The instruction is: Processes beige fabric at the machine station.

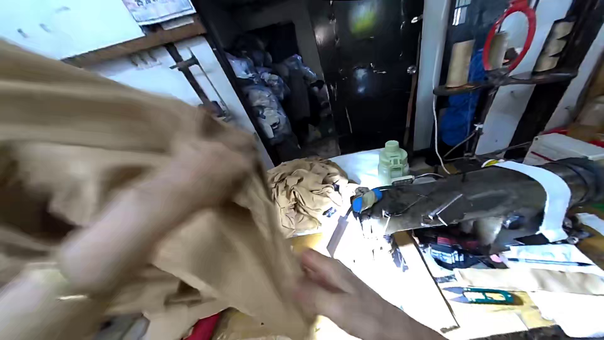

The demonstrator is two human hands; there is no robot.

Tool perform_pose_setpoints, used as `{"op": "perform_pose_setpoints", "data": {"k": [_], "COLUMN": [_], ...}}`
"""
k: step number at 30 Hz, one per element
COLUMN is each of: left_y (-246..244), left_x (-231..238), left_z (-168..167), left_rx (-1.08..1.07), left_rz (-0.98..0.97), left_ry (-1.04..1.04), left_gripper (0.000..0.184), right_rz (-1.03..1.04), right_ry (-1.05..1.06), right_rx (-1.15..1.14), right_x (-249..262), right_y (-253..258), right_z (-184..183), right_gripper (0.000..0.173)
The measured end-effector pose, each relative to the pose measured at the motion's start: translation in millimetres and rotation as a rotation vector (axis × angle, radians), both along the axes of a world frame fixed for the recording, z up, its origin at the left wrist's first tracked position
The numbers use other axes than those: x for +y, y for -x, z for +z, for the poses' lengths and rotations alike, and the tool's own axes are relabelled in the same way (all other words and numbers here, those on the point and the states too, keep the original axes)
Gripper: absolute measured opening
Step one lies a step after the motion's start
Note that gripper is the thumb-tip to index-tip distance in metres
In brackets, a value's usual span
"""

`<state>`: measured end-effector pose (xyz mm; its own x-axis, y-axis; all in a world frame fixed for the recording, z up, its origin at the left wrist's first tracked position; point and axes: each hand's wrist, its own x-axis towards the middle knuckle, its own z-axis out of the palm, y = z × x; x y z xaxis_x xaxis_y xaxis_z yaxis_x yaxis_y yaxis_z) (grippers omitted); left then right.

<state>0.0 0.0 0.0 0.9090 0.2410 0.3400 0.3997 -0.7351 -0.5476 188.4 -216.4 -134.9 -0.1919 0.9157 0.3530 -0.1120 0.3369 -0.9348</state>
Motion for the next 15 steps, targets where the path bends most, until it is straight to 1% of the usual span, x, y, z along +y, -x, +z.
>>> {"op": "perform_pose_setpoints", "data": {"k": [1, 2, 3, 4, 5, 6, 7, 8, 9, 10, 11, 12, 13, 14, 15], "left_y": [-19, -34, -45, -57, -67, -75, -80, -85, -93, -100, -104, -106, -111, -118, -127], "left_x": [-31, -50, -64, -68, -61, -50, -42, -36, -38, -38, -37, -32, -32, -36, -45], "left_z": [-27, -53, -74, -96, -123, -153, -181, -206, -221, -238, -259, -287, -307, -316, -313], "left_rx": [0.038, 0.095, 0.189, 0.298, 0.406, 0.497, 0.491, 0.393, 0.281, 0.191, 0.133, 0.077, 0.009, -0.04, -0.065], "left_rz": [0.092, 0.187, 0.28, 0.364, 0.401, 0.433, 0.477, 0.512, 0.568, 0.591, 0.516, 0.345, 0.187, 0.112, 0.103], "left_ry": [0.266, 0.535, 0.771, 0.98, 1.152, 1.266, 1.348, 1.395, 1.431, 1.429, 1.382, 1.275, 1.168, 1.076, 1.04], "left_gripper": [0.029, 0.034, 0.036, 0.035, 0.041, 0.047, 0.05, 0.051, 0.051, 0.054, 0.052, 0.046, 0.04, 0.038, 0.036], "right_rz": [-0.037, -0.097, -0.17, -0.251, -0.277, -0.296, -0.305, -0.306, -0.343, -0.403, -0.469, -0.53, -0.569, -0.571, -0.538], "right_ry": [0.156, 0.329, 0.506, 0.621, 0.622, 0.544, 0.492, 0.563, 0.665, 0.713, 0.693, 0.619, 0.527, 0.444, 0.434], "right_rx": [0.004, 0.015, 0.014, -0.052, -0.203, -0.385, -0.559, -0.681, -0.735, -0.783, -0.812, -0.816, -0.816, -0.878, -0.922], "right_x": [-17, -35, -53, -68, -79, -85, -86, -83, -78, -72, -68, -65, -63, -60, -56], "right_y": [-13, -26, -40, -53, -66, -75, -81, -83, -80, -78, -78, -79, -82, -85, -87], "right_z": [-26, -51, -75, -99, -117, -125, -126, -117, -103, -97, -104, -119, -136, -155, -166], "right_gripper": [0.036, 0.038, 0.038, 0.036, 0.036, 0.035, 0.033, 0.033, 0.033, 0.032, 0.031, 0.03, 0.032, 0.033, 0.035]}}
